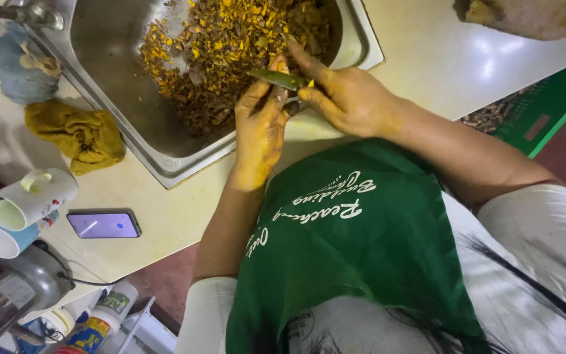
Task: Peeling and cleaning turmeric roots with a small knife in a sink
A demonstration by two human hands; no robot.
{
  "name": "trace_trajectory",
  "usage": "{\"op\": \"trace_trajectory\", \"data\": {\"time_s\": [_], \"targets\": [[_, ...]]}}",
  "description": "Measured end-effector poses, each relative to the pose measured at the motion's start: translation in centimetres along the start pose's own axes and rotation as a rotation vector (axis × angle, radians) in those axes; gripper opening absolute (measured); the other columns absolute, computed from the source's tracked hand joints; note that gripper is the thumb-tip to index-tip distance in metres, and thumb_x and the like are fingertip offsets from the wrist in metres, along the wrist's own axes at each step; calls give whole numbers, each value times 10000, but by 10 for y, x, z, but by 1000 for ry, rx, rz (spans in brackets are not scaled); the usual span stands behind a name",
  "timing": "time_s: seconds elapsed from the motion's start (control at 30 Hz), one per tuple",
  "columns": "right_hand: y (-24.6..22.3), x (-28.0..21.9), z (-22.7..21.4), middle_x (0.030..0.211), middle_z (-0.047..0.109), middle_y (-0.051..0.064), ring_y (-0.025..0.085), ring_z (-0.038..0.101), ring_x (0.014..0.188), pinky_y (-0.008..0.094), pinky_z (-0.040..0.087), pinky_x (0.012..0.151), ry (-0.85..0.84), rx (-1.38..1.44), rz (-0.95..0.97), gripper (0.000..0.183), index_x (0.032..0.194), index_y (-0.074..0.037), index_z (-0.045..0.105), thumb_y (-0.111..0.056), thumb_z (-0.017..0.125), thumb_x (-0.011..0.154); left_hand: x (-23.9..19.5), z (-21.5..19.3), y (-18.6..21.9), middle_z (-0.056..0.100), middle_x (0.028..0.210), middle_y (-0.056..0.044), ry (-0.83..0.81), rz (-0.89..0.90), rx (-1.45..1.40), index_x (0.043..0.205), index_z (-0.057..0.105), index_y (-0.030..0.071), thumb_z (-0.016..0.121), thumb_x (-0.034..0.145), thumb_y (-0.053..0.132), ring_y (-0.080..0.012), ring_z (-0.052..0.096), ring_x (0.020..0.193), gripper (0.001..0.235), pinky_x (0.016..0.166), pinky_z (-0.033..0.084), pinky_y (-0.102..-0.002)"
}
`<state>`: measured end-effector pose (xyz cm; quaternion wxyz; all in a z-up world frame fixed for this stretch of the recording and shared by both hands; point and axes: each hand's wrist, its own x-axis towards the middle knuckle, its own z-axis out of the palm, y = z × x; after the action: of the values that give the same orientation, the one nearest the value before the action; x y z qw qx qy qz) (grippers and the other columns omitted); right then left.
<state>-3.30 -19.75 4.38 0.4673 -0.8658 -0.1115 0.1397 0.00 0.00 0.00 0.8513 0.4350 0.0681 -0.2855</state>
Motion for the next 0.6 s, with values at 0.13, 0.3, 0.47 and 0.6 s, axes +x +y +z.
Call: {"op": "trace_trajectory", "data": {"time_s": [0.13,0.3,0.47,0.6], "targets": [[5,-5,9,588,597,207,402,631,524,524,550,613,15,-93,36,675,1667,-54,114,-348,419,1141,-3,0,-6,479,1564,-228,-15,19,43,1470,536,-19,607,1027,-96,-300,473,1471,455,1228,413,-390],[1,-4,10,658,654,194,436,676,614,535,579,645,61,-163,50,639,1663,-101,193,-364,421,1128,-6,9,-4,578,1501,-147,19,89,269,1427,591,-2,590,988,-130,-227,547,1404,457,1182,486,-386],[-5,11,8,1043,735,264,448,712,887,551,557,802,49,68,176,546,1536,-75,374,-412,349,1107,-14,9,-12,736,1206,-65,-14,61,350,1221,727,61,649,982,-45,-169,676,1089,272,972,592,-344],[20,24,-4,497,422,-20,103,406,385,247,314,365,-137,848,581,582,1426,-163,571,-534,382,1019,-17,-3,-33,688,1368,-100,21,-211,83,1408,626,45,726,964,27,-204,708,991,455,846,590,-321]]}}
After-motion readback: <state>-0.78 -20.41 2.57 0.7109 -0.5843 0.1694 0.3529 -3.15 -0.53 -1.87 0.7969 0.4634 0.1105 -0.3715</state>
